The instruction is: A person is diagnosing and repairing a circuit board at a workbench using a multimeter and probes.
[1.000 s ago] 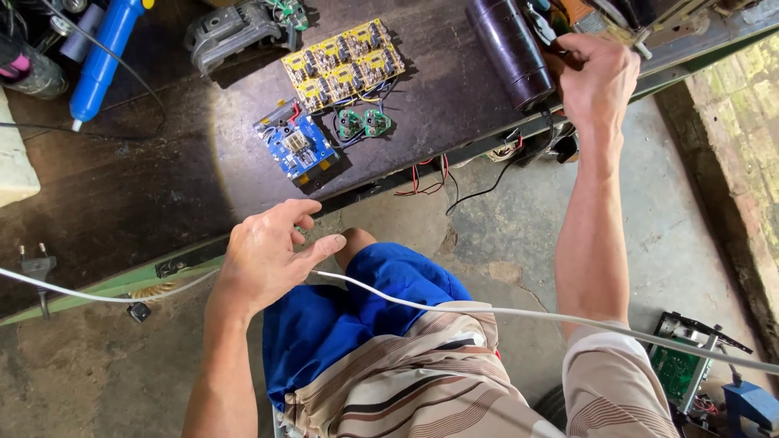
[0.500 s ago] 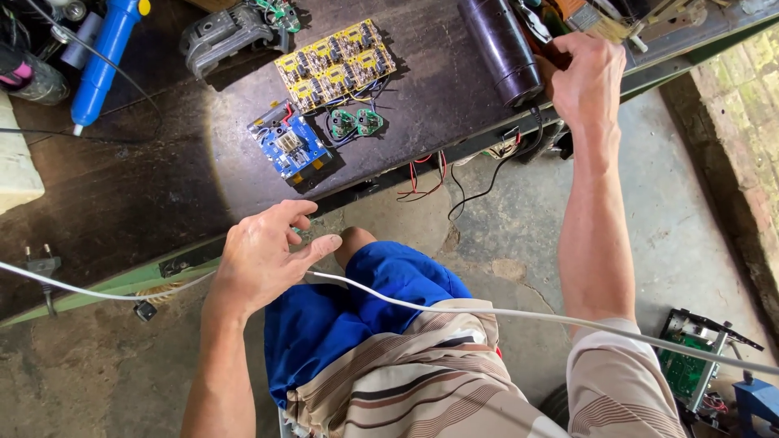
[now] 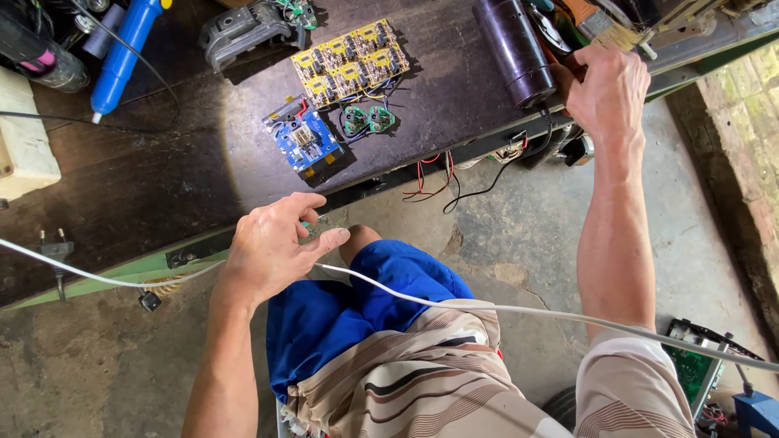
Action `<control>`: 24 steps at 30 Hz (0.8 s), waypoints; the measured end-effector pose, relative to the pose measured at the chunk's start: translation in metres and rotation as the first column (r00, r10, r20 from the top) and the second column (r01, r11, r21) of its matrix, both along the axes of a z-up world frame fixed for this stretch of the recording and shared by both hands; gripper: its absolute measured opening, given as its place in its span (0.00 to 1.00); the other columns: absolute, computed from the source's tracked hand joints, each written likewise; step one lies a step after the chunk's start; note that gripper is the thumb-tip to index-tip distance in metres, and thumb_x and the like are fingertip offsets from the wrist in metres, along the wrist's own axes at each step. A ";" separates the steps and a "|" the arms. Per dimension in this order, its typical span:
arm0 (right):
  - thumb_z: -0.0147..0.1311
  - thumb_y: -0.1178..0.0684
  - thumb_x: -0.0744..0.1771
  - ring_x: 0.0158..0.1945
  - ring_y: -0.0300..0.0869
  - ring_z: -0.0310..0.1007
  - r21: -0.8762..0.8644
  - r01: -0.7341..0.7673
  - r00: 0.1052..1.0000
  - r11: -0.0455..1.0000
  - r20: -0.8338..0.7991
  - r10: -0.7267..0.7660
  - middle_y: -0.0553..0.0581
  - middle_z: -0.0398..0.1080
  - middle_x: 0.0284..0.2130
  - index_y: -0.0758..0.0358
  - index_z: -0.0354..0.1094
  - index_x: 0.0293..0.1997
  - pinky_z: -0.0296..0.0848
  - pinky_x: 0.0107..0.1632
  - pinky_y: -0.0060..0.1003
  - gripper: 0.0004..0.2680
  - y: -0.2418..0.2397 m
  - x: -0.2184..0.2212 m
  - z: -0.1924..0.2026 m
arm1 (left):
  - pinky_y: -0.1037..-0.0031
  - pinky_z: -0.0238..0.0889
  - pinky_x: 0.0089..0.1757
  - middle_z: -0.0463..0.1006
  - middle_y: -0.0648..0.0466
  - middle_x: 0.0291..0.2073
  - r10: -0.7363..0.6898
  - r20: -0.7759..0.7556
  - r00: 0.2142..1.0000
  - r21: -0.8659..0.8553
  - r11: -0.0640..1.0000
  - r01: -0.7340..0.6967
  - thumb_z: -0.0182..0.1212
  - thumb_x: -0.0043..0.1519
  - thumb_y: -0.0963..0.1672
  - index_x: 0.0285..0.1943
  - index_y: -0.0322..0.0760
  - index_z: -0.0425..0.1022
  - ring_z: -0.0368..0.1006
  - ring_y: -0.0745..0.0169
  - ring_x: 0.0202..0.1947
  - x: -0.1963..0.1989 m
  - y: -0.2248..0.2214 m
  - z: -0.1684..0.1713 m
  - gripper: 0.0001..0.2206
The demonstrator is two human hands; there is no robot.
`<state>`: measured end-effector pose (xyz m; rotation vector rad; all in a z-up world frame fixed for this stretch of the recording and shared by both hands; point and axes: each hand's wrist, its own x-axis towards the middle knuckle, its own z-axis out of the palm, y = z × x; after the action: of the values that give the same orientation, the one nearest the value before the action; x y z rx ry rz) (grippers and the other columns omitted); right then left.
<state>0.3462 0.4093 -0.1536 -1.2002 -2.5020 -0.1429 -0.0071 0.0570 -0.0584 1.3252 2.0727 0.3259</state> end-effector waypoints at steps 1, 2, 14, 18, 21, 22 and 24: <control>0.70 0.42 0.76 0.19 0.43 0.67 -0.001 0.001 1.000 1.000 0.001 -0.001 0.52 0.74 0.23 0.64 0.81 0.38 0.68 0.24 0.44 0.16 0.001 0.000 -0.001 | 0.62 0.68 0.43 0.84 0.59 0.41 -0.001 0.001 1.000 -0.001 1.000 0.001 0.66 0.54 0.59 0.59 0.47 0.76 0.79 0.60 0.37 0.000 0.000 -0.001 0.28; 0.68 0.48 0.75 0.19 0.40 0.67 -0.006 -0.019 1.000 1.000 -0.013 0.019 0.52 0.73 0.23 0.65 0.79 0.36 0.68 0.25 0.41 0.13 0.001 0.001 -0.002 | 0.62 0.68 0.43 0.84 0.59 0.41 -0.007 -0.001 1.000 0.011 1.000 0.007 0.66 0.54 0.59 0.58 0.47 0.77 0.79 0.59 0.37 0.001 0.001 -0.002 0.27; 0.63 0.60 0.77 0.34 0.37 0.71 0.056 0.113 0.992 0.992 -0.054 -0.110 0.50 0.76 0.33 0.61 0.80 0.43 0.70 0.42 0.38 0.06 -0.085 0.087 0.027 | 0.64 0.69 0.40 0.84 0.58 0.40 -0.021 -0.007 1.000 0.100 0.995 0.022 0.68 0.54 0.58 0.57 0.45 0.78 0.79 0.62 0.32 -0.005 -0.010 -0.008 0.26; 0.65 0.62 0.76 0.36 0.44 0.74 0.165 -0.006 0.985 0.986 -0.169 0.034 0.54 0.77 0.33 0.65 0.80 0.41 0.67 0.36 0.38 0.07 -0.145 0.052 0.047 | 0.63 0.68 0.41 0.83 0.60 0.40 -0.031 -0.011 0.999 0.067 0.997 0.032 0.67 0.54 0.58 0.57 0.46 0.78 0.79 0.61 0.33 -0.001 -0.007 -0.009 0.27; 0.59 0.67 0.70 0.26 0.39 0.67 0.113 -0.068 0.952 0.991 -0.289 0.098 0.55 0.75 0.27 0.65 0.78 0.36 0.62 0.27 0.36 0.06 -0.175 -0.020 0.055 | 0.62 0.68 0.39 0.83 0.60 0.41 -0.062 -0.009 0.998 0.069 0.996 0.062 0.66 0.55 0.58 0.58 0.46 0.77 0.79 0.61 0.34 0.004 -0.003 -0.004 0.26; 0.59 0.67 0.70 0.26 0.39 0.67 0.112 -0.065 0.952 0.992 -0.291 0.096 0.55 0.75 0.27 0.65 0.78 0.36 0.62 0.27 0.36 0.06 -0.172 -0.033 0.044 | 0.62 0.68 0.39 0.83 0.60 0.41 -0.064 -0.010 0.998 0.068 0.996 0.065 0.66 0.55 0.58 0.58 0.46 0.77 0.79 0.61 0.34 0.005 -0.003 -0.006 0.26; 0.68 0.61 0.70 0.22 0.34 0.60 0.172 0.053 0.950 0.984 -0.314 0.003 0.49 0.69 0.21 0.61 0.75 0.31 0.53 0.21 0.32 0.08 -0.165 -0.062 0.025 | 0.62 0.68 0.38 0.83 0.60 0.39 -0.090 -0.052 0.995 0.133 0.986 0.097 0.63 0.56 0.59 0.57 0.45 0.77 0.79 0.62 0.32 0.006 -0.006 -0.009 0.26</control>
<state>0.2846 0.2440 -0.1289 -1.0876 -2.1507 -0.1654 -0.0009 0.0510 -0.0673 1.5188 2.0487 0.4045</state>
